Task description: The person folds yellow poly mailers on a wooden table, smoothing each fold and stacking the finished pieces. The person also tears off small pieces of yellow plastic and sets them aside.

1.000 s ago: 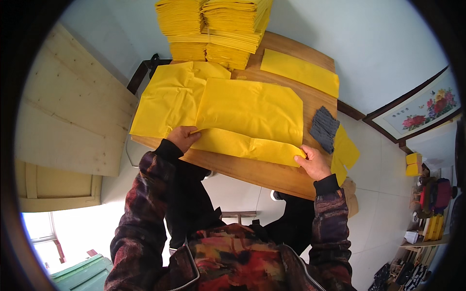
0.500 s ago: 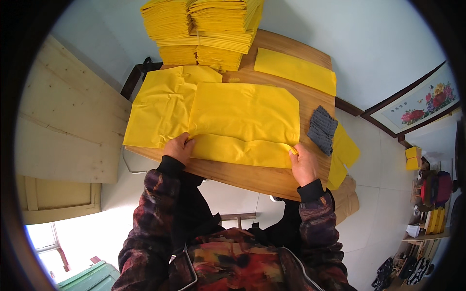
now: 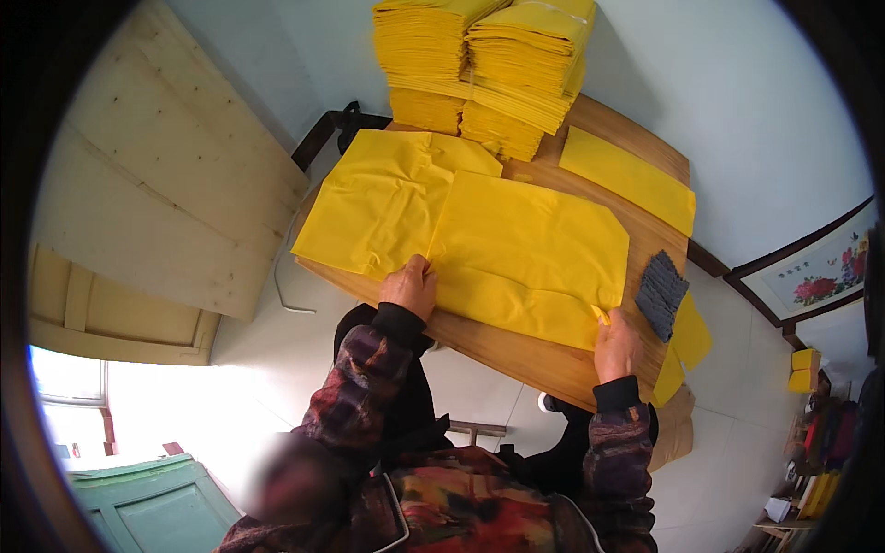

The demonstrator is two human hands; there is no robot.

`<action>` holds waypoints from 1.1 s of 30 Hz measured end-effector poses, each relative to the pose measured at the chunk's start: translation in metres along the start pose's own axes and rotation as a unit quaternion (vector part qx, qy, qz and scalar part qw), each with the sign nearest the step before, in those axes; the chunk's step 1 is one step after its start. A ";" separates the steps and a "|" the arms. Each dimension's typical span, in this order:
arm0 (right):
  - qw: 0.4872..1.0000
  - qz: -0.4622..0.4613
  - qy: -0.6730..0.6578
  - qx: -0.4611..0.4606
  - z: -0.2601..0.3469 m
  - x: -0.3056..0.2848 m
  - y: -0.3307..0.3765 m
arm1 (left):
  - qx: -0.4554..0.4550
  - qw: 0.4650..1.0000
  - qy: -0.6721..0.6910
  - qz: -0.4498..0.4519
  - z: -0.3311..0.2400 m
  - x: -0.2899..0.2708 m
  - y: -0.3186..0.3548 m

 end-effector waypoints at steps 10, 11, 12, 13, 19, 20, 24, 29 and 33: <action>0.998 -0.049 0.029 0.004 0.000 -0.004 0.004 | -0.014 0.999 -0.053 0.004 0.011 0.010 -0.003; 0.998 -0.045 0.034 0.005 0.000 -0.005 0.003 | -0.002 0.999 -0.048 -0.011 0.010 0.009 -0.002; 0.999 -0.020 0.038 0.018 -0.001 -0.003 0.003 | -0.001 0.999 -0.049 -0.005 0.010 0.010 -0.001; 0.999 -0.002 0.041 0.025 -0.001 -0.002 0.001 | 0.000 0.999 -0.052 -0.002 0.010 0.009 -0.001; 0.998 0.024 0.050 0.036 0.003 -0.001 -0.004 | -0.024 0.997 -0.072 0.022 0.010 0.009 -0.004; 0.997 0.024 0.057 0.040 0.002 -0.001 -0.004 | -0.027 0.996 -0.077 0.027 0.009 0.010 -0.005; 0.997 0.024 0.046 0.052 0.000 0.002 -0.006 | -0.043 0.993 -0.096 0.049 0.009 0.013 -0.009; 0.995 0.043 0.044 0.077 -0.004 0.005 -0.009 | -0.033 0.991 -0.117 0.051 0.006 0.014 -0.008; 0.993 0.024 0.044 0.103 -0.005 0.002 -0.007 | -0.019 0.992 -0.121 0.041 0.005 0.014 -0.009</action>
Point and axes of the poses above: each hand's wrist, its own y-axis away from the middle knuckle, its own x-axis out of the palm, z = x × y, the point moved 7 cm from there along -y, towards the middle knuckle, and after that the axes turned 4 degrees about x, right-handed, at the moved point
